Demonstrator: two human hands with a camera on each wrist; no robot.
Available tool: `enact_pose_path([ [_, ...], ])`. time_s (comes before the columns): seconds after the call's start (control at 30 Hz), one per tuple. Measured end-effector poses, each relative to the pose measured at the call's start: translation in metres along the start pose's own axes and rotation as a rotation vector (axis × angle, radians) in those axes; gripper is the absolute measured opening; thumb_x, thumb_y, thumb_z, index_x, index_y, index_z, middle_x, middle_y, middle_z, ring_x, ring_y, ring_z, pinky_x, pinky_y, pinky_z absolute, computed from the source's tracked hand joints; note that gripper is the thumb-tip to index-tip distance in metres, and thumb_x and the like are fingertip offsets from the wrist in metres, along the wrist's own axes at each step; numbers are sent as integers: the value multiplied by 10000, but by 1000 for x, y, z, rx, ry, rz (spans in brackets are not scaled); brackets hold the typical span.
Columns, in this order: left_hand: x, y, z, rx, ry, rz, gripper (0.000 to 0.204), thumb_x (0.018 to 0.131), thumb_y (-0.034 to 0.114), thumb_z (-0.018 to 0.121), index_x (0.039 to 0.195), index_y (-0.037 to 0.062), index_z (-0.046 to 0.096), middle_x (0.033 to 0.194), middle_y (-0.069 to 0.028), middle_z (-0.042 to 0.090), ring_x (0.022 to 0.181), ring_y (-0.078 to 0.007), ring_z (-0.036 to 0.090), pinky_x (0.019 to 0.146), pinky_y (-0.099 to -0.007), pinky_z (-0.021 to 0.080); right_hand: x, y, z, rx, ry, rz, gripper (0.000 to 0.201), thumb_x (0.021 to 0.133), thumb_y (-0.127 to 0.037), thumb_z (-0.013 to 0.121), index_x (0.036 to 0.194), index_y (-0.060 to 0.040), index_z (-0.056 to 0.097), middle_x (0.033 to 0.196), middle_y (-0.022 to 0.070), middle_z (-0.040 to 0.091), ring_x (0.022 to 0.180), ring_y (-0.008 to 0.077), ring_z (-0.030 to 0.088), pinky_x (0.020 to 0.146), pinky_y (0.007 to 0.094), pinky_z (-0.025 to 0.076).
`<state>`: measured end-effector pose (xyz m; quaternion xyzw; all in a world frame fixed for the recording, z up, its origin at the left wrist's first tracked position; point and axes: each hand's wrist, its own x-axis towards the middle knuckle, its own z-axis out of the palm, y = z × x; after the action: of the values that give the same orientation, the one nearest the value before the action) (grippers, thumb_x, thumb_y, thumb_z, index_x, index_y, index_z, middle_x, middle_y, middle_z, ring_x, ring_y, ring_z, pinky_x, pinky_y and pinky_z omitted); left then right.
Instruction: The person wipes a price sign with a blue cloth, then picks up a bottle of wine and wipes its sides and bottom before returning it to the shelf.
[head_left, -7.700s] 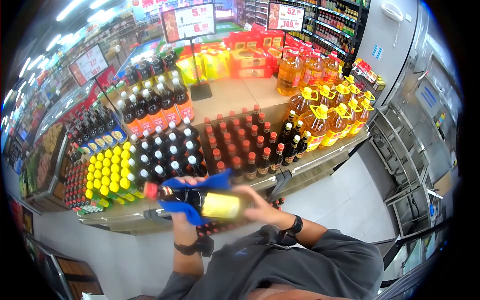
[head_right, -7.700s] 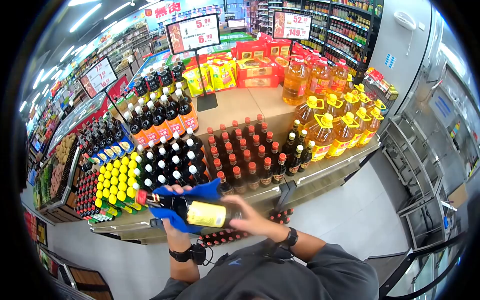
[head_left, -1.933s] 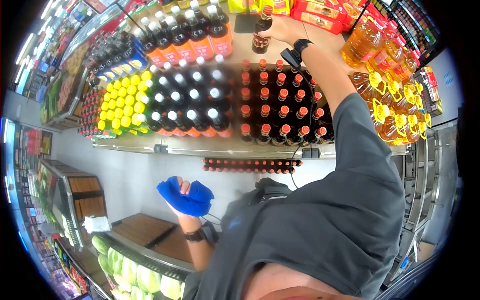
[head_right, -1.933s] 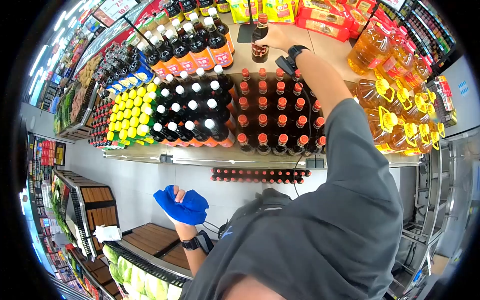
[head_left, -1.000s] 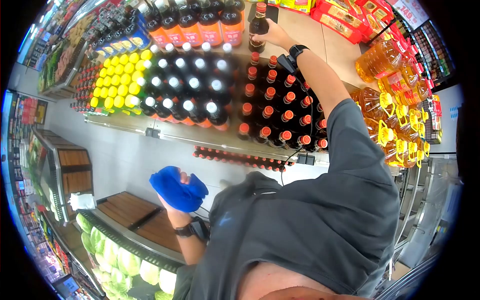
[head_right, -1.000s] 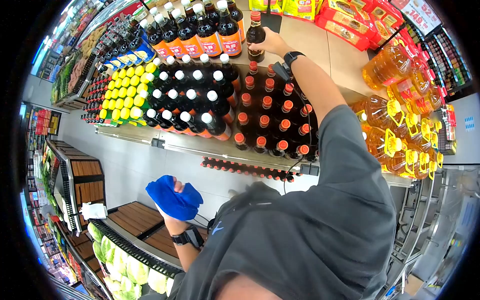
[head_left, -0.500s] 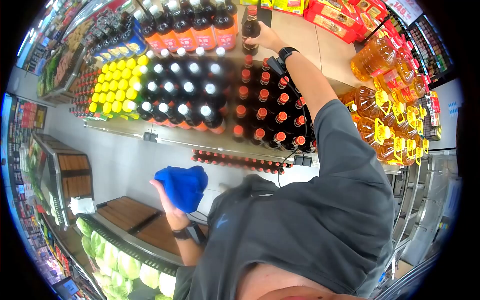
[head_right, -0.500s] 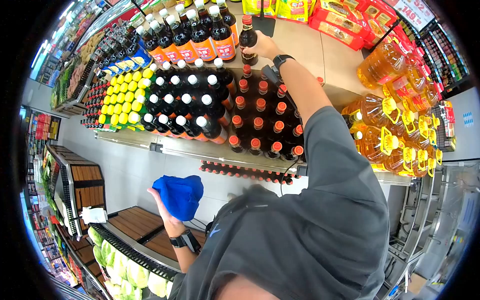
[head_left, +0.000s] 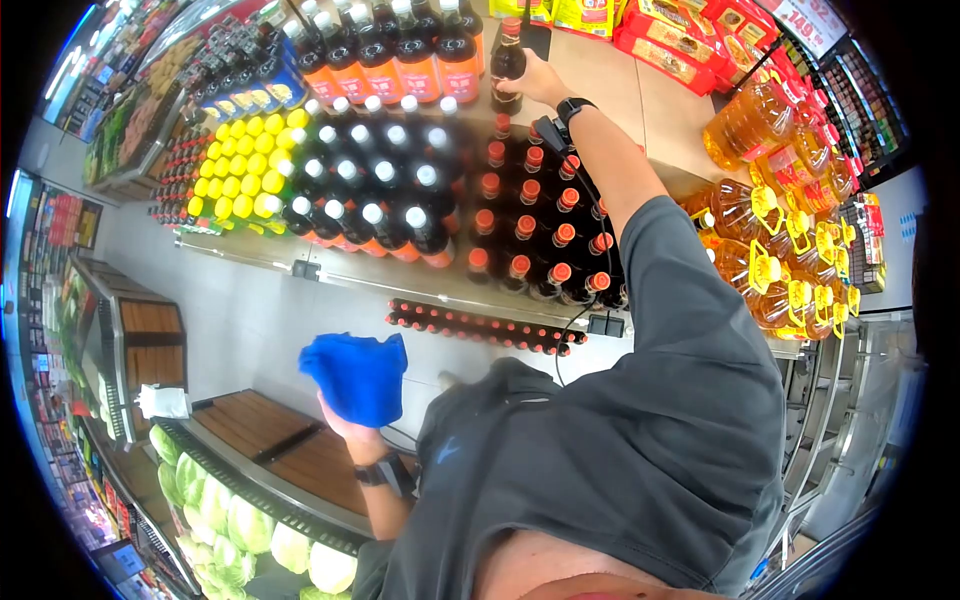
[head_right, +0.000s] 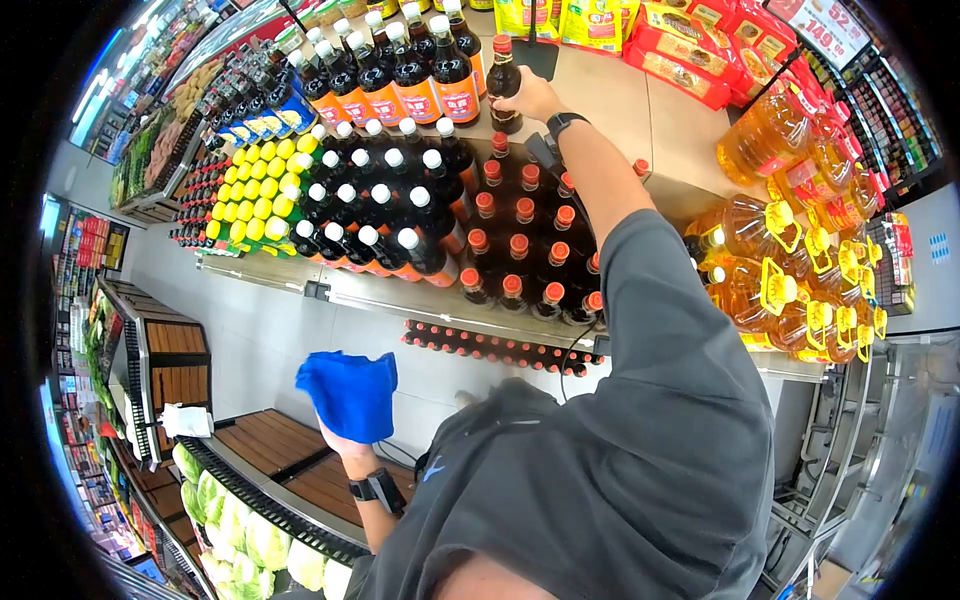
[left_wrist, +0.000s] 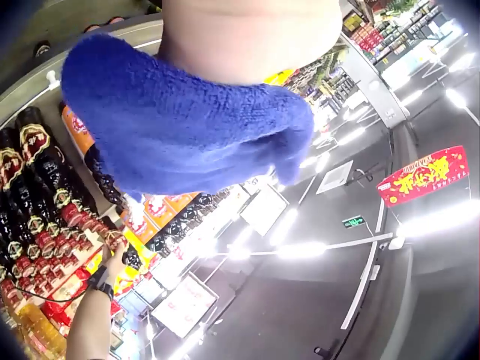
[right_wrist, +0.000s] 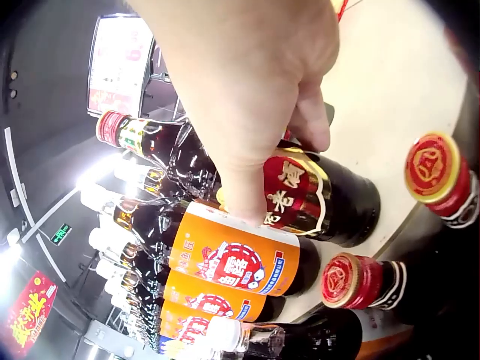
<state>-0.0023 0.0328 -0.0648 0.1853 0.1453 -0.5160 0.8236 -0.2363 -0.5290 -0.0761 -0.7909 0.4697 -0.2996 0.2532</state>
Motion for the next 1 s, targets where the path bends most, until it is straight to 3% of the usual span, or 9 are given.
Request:
enact_pose_path([
  [0.03, -1, 0, 1, -92, -25, 7, 438, 905, 343, 545, 1217, 39, 504, 1190, -86, 541, 1106, -232, 500, 1006, -413, 373, 1, 1, 1, 8, -2, -4, 850, 595, -409, 837, 1240, 5, 469, 1095, 216, 646, 1035, 327, 631, 904, 367, 490],
  [0.13, -7, -16, 35, 2252, 256, 908, 299, 851, 159, 626, 1104, 33, 530, 1065, -93, 568, 974, -193, 542, 895, -371, 442, 1, 3, 1, 14, -5, -15, 866, 592, -404, 840, 1254, 2, 458, 1109, 214, 641, 1044, 322, 628, 909, 364, 487],
  [0.23, -26, -32, 93, 2030, 312, 874, 228, 830, 126, 661, 990, 43, 521, 938, -66, 541, 875, -162, 522, 818, -334, 445, 3, 6, 2, 30, 2, -38, 887, 589, -393, 842, 1279, -7, 440, 1126, 208, 635, 1054, 312, 624, 920, 362, 482],
  [0.3, -19, -24, 75, 2026, 286, 1024, 281, 804, 140, 712, 1019, 43, 558, 912, -57, 578, 850, -162, 558, 780, -316, 464, 3, 8, 1, 71, -35, -46, 1036, 583, -416, 853, 1366, 27, 339, 1207, 235, 587, 1129, 309, 587, 957, 356, 459],
  [0.53, 3, 32, -39, 1662, 87, 825, 374, 928, 281, 532, 1241, 80, 492, 1196, -56, 529, 1113, -199, 487, 1000, -368, 349, 6, 37, -7, 83, -68, 107, 1237, 626, -459, 842, 1437, 122, 111, 1301, 288, 493, 1234, 324, 502, 1013, 357, 414],
  [0.7, -7, 33, -38, 1675, -1, 698, 421, 956, 318, 463, 1307, 87, 443, 1293, -59, 477, 1199, -216, 436, 1053, -387, 305, -57, 21, -57, 324, -35, 78, 621, 842, -304, 697, 1311, 23, 453, 973, 127, 682, 806, 153, 657, 709, 260, 504],
  [0.9, -25, 46, -38, 1823, -164, 551, 479, 989, 362, 380, 1386, 95, 385, 1411, -62, 416, 1302, -237, 376, 1117, -410, 253, -148, -23, -128, 333, -77, 44, 279, 921, -231, 593, 1114, -31, 605, 969, 51, 687, 807, 117, 657, 689, 233, 489],
  [0.97, -32, 51, -39, 2055, -209, 538, 499, 1000, 377, 352, 1413, 97, 365, 1450, -63, 395, 1337, -244, 356, 1138, -417, 236, -178, -45, -148, 342, 10, 30, 264, 923, -224, 589, 1113, -42, 610, 966, 40, 687, 813, 111, 658, 695, 229, 490],
  [1.0, -34, 55, -47, 2542, -105, 751, 487, 998, 371, 358, 1401, 98, 374, 1437, -61, 406, 1327, -243, 365, 1131, -413, 248, -191, -52, -156, 348, 54, 22, 257, 924, -220, 587, 1112, -47, 613, 965, 34, 688, 816, 108, 658, 698, 228, 490],
])
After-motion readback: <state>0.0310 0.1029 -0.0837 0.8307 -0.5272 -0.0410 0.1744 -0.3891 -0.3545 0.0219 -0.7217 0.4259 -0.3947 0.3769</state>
